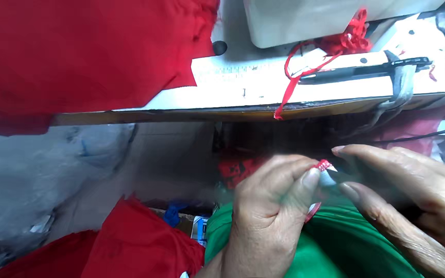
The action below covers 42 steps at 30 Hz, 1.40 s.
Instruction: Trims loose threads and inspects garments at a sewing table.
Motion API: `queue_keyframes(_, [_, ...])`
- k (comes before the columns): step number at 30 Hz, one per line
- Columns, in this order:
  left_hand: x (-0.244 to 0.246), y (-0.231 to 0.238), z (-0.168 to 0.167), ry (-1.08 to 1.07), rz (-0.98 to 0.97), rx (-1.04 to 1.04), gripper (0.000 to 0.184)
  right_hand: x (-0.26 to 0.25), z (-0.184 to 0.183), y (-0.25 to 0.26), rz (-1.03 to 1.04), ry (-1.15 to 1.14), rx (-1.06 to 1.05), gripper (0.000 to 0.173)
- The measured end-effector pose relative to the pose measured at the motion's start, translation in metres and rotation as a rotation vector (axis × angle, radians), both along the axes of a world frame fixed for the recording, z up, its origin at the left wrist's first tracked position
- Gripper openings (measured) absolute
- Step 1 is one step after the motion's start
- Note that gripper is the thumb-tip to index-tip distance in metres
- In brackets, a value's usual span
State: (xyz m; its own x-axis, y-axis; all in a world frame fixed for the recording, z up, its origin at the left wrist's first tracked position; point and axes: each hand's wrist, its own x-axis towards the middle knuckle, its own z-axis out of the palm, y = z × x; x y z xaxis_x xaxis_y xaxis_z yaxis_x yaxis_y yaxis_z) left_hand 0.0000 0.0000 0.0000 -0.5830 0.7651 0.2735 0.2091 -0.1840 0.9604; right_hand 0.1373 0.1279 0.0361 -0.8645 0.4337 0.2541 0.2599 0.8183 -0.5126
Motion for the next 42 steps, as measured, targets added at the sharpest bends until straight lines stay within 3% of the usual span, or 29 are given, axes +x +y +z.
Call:
queue_keyframes(4, [-0.001, 0.001, -0.001, -0.027, -0.012, 0.01, 0.021, 0.0, -0.001, 0.0, 0.003, 0.02, -0.016, 0.035])
queue_keyframes(9, [-0.004, 0.003, 0.002, 0.086, 0.01, -0.02, 0.022, -0.002, 0.001, -0.001, -0.012, 0.003, 0.005, 0.034])
queue_keyframes(18, [-0.008, 0.006, 0.018, 0.053, -0.042, -0.028, 0.02, -0.006, 0.01, 0.0, 0.018, 0.04, -0.21, 0.032])
queue_keyframes(24, [-0.006, 0.007, 0.016, -0.109, -0.033, -0.057, 0.02, -0.003, 0.016, 0.002, 0.033, 0.328, -0.65, 0.033])
queue_keyframes(32, [-0.01, 0.004, 0.019, -0.188, -0.038, -0.016, 0.023, 0.003, 0.008, 0.004, -0.021, 0.251, -0.458, 0.035])
queue_keyframes(42, [-0.008, 0.002, 0.026, -0.075, -0.038, -0.009, 0.023, -0.005, 0.013, -0.001, 0.017, 0.152, -0.249, 0.033])
